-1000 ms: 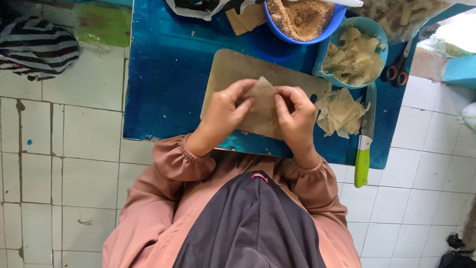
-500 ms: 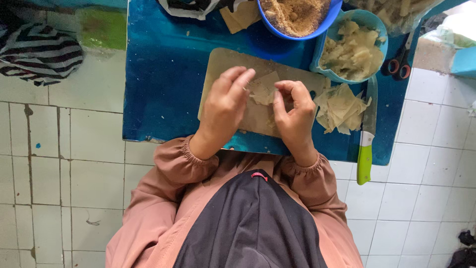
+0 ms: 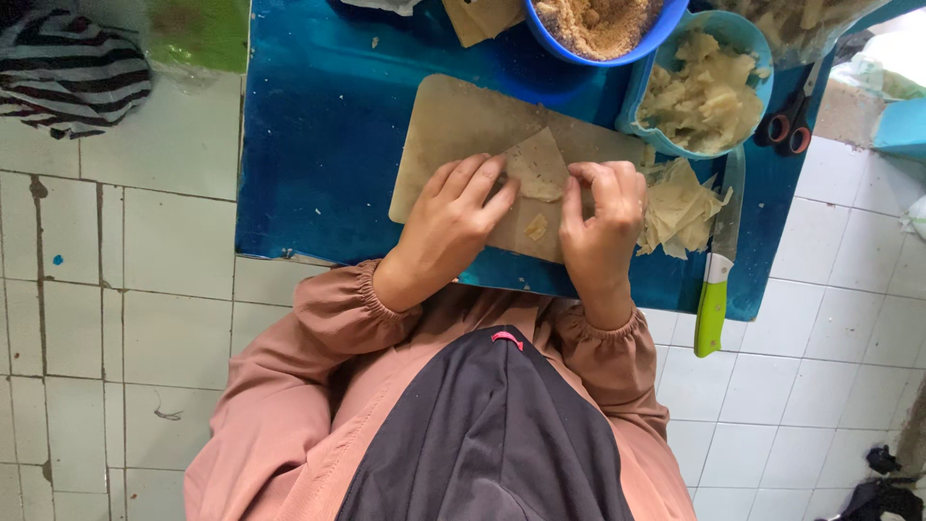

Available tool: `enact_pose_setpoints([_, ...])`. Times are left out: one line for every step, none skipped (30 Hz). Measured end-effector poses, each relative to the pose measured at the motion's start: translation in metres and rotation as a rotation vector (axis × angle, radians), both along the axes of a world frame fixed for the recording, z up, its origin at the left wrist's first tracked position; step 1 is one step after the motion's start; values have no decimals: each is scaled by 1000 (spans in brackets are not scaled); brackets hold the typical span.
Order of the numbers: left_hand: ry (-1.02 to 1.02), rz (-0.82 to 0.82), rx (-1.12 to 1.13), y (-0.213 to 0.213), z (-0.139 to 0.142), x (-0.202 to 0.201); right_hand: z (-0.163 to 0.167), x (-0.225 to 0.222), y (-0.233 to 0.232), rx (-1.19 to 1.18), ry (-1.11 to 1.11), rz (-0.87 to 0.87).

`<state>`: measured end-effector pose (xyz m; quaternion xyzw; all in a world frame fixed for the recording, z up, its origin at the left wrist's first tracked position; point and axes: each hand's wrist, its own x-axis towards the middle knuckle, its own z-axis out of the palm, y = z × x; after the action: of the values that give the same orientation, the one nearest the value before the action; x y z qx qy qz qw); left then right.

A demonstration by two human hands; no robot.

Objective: The person folds thin square pastry wrappers on a cutting board, pressing them into triangular shapes by hand. They spoon brown filling from a blue bowl onto a wrapper and continue folding and stacking the finished pieces on the board.

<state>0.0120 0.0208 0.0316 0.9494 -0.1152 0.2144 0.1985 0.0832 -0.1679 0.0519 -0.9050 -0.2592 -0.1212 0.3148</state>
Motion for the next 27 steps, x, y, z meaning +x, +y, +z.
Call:
enact_pose_setpoints([-1,-3,-9,1,0,0,2,-1,0,4,5,15])
enact_pose_setpoints([-4,-3,-16,1,0,0,4,-1,0,-13,11,50])
enact_pose_setpoints([-9,-5,-14,2,0,0,6,-2,0,-30,18,87])
enact_pose_setpoints([-12,-8,-14,2,0,-1,8,-3,0,-49,25,123])
enact_pose_setpoints([-17,-11,-15,2,0,-1,10,-3,1,-72,12,135])
enact_pose_setpoints([-9,-14,-18,2,0,-1,11,-3,2,-94,-2,146])
enact_pose_setpoints([-1,-16,-19,3,1,-1,12,-3,3,-116,-17,157])
enact_pose_setpoints([6,-20,-21,3,2,-2,12,-3,4,-125,-35,164])
enact_pose_setpoints([6,-13,-31,4,3,-1,11,-3,5,-137,-54,165])
enact_pose_setpoints([7,-16,-45,5,4,-1,10,-3,4,-152,-72,158])
enact_pose_setpoints([9,-24,-61,4,5,-1,9,-5,2,-102,-61,132])
enact_pose_setpoints([8,-23,-68,4,6,-1,6,-6,0,-51,-54,106])
enact_pose_setpoints([7,-21,-75,3,7,0,5,-6,-4,2,-48,82])
enact_pose_setpoints([8,-16,-81,2,7,1,5,-7,-12,41,-35,19])
enact_pose_setpoints([15,-21,-87,1,8,2,6,-8,-23,81,-21,-40])
enact_pose_setpoints([23,-22,-92,1,9,2,7,-8,-35,122,-5,-95])
enact_pose_setpoints([32,-21,-97,1,10,3,8,-6,-49,42,-35,-150])
enact_pose_setpoints([39,-29,-137,1,11,4,10,-3,-63,-37,-64,-201])
enact_pose_setpoints([45,-34,-177,1,12,5,10,1,-75,-75,-70,-212])
enact_pose_setpoints([51,-38,-218,1,14,6,8,4,-87,-114,-74,-223])
enact_pose_setpoints([61,-42,-230,1,16,7,7,6,-97,-154,-76,-239])
enact_pose_setpoints([70,-53,-243,0,18,7,2,9,-105,-134,-71,-236])
enact_pose_setpoints([75,-63,-255,-1,20,8,-4,15,-110,-113,-68,-234])
enact_pose_setpoints([73,-75,-267,-3,22,9,-10,18,-115,-88,-67,-226])
enact_pose_setpoints([72,-83,-278,-5,24,9,-14,19,-120,0,-41,-262])
enact_pose_setpoints([69,-88,-289,-8,26,8,-17,20,-124,89,-14,-296])
enact_pose_setpoints([84,-112,-368,-11,26,8,-20,21,-127,180,12,-324])
